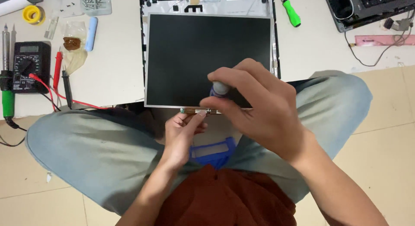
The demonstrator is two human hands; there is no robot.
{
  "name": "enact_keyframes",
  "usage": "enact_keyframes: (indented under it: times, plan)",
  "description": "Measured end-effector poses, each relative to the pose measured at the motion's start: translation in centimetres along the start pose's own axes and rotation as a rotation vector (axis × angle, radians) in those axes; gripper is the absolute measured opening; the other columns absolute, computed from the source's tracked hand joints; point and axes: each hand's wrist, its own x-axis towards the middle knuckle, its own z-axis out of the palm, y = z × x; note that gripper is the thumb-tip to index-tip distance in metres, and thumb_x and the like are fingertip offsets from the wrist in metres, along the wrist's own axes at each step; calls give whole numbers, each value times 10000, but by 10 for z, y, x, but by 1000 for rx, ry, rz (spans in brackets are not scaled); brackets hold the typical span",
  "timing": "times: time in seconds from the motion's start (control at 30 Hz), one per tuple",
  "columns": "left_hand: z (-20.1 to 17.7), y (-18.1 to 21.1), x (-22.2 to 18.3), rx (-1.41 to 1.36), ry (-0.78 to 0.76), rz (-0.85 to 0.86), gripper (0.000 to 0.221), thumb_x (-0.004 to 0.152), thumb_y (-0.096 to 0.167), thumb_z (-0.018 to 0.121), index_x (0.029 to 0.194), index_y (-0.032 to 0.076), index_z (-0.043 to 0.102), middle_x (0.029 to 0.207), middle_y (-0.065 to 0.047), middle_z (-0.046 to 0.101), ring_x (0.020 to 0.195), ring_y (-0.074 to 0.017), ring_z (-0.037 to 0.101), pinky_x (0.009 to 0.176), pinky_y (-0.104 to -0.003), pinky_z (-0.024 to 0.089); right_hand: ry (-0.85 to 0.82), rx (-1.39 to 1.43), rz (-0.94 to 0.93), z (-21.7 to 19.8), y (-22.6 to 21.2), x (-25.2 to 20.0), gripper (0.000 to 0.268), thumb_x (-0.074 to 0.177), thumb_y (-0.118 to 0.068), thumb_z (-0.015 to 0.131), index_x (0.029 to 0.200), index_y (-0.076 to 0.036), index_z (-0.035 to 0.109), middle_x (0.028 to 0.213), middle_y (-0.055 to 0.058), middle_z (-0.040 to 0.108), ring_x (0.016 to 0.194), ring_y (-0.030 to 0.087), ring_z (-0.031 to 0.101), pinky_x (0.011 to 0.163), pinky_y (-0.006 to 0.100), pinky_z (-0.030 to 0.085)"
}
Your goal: Repairing a laptop screen using a screwdriver on a workbench
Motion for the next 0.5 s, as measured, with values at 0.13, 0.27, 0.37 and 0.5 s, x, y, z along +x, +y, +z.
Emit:
enact_keyframes:
  times: [0.13,0.27,0.37,0.5]
  plan:
    - [2,-2,0,-10,41,-29,164,843,178,746,908,28,726,670,-66,668,594,-119,605,589,-256,513,14,-21,-33,6,3,0,341,916,-147,853,1074,34,611,929,139,580,763,227,555,694,314,493]
    - [0,-9,4,-48,37,-37,157,856,170,733,934,34,717,721,-47,664,597,-123,585,575,-270,501,-51,-12,-42,3,6,1,361,1026,-134,737,1328,-32,567,1017,143,585,845,236,574,737,323,512]
    - [0,-7,2,-47,39,-36,164,854,176,737,936,35,721,715,-40,662,593,-109,566,567,-270,495,-168,94,-12,-5,-1,5,313,1071,-17,547,1379,2,500,1311,194,517,1190,324,556,995,402,520]
    - [2,-9,3,-33,88,-75,126,852,159,750,893,46,712,687,-9,626,570,-101,539,553,-257,467,-183,183,74,-5,-6,11,283,1015,93,562,1287,15,569,1160,164,690,1055,258,716,899,317,598]
